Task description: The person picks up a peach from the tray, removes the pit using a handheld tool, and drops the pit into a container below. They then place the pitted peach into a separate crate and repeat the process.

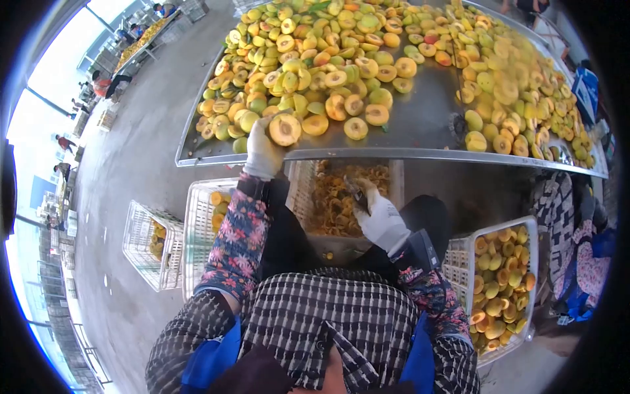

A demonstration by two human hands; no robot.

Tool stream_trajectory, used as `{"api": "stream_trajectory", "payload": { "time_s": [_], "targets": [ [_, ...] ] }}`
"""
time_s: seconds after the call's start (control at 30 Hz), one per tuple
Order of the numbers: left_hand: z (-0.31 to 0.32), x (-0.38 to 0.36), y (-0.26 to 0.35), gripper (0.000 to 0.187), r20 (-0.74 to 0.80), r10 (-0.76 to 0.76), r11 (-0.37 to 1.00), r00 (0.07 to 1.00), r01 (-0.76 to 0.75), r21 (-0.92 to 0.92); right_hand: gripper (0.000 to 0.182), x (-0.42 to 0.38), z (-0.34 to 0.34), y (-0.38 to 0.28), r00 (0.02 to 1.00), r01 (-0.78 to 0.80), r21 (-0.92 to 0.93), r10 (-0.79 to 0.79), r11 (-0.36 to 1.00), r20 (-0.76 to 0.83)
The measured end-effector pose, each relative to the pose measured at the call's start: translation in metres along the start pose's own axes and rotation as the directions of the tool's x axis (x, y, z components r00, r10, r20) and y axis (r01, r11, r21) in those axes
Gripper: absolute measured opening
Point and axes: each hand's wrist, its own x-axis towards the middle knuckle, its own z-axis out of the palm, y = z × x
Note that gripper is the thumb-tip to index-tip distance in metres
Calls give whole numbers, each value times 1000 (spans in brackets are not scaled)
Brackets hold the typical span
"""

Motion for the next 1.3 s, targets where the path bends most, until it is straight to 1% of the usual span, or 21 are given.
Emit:
{"api": "stream_trajectory", "payload": {
  "time_s": [0.1, 0.17, 0.2, 0.27, 0.3, 0.33, 0.4, 0.43, 0.53, 0.63, 0.73, 0.83, 0.93, 0.97, 1.03, 1.07, 1.1, 1.13, 1.17, 1.23, 1.3],
  "targets": [
    [13, -30, -8, 47, 8, 17, 1000, 1000, -17, 7, 37, 16, -8, -38, 998, 58, 89, -61, 994, 24],
    [28, -46, -20, 51, 45, 35, 999, 998, -34, -24, 36, 27, -5, -58, 981, 189, 33, -187, 981, -55],
    [33, -52, -26, 54, 29, 39, 999, 999, -39, 3, 36, 30, -2, -66, 964, 249, 0, -248, 968, -93],
    [41, -61, -37, 58, 2, 51, 997, 999, -51, 52, 39, 35, 5, -71, 957, 262, -141, -275, 955, -90],
    [40, -64, -38, 58, 38, 38, 995, 999, -41, 90, 34, 36, 10, -72, 947, 274, -181, -298, 945, -123],
    [41, -65, -41, 58, 28, 53, 993, 998, -56, 99, 30, 37, 14, -72, 934, 285, -221, -322, 933, -154],
    [44, -66, -44, 58, 6, 84, 989, 996, -84, 123, 29, 33, 17, -70, 952, 251, -285, -289, 925, -99],
    [43, -66, -45, 59, 1, 68, 991, 998, -67, 116, 29, 32, 18, -69, 960, 237, -316, -272, 919, -71],
    [44, -70, -47, 59, 1, 79, 980, 997, -77, 183, 29, 28, 19, -65, 961, 248, -316, -274, 916, -40],
    [49, -75, -43, 61, -23, 86, 948, 996, -75, 309, 30, 26, 16, -63, 978, 206, -318, -209, 925, 25],
    [41, -71, -41, 64, 47, 21, 916, 999, -38, 400, 28, 22, 7, -60, 975, 222, -420, -197, 880, 103],
    [35, -65, -43, 66, 53, -102, 925, 993, 75, 373, 29, 18, 13, -52, 975, 220, -352, -195, 910, 106],
    [30, -58, -56, 69, 57, 21, 900, 998, -43, 433, 35, 13, 27, -45, 988, 113, -53, -107, 992, 111],
    [28, -56, -56, 70, 68, -9, 885, 998, -24, 465, 35, 14, 26, -45, 989, 107, -57, -100, 993, 108],
    [22, -54, -54, 73, 83, -66, 848, 994, 12, 529, 34, 18, 17, -44, 981, 138, -156, -114, 978, 156],
    [18, -53, -53, 73, 112, -100, 867, 989, 31, 498, 33, 20, 13, -42, 976, 153, -203, -117, 967, 181],
    [17, -51, -52, 73, 145, -131, 885, 981, 50, 464, 30, 21, 11, -38, 974, 186, -176, -157, 967, 165],
    [18, -49, -51, 73, 181, -158, 901, 971, 67, 428, 30, 22, 11, -36, 981, 144, -131, -124, 981, 151],
    [26, -51, -59, 73, 123, 1, 952, 992, -38, 305, 30, 24, 11, -34, 986, 106, -87, -94, 991, 139],
    [49, -62, -77, 72, -57, 288, 956, 956, -284, 75, 33, 26, 10, -36, 993, 80, 6, -81, 997, 90],
    [40, -63, -83, 70, -15, 328, 924, 944, -318, 210, 34, 24, 18, -38, 992, 69, 6, -69, 998, 103]
  ]
}}
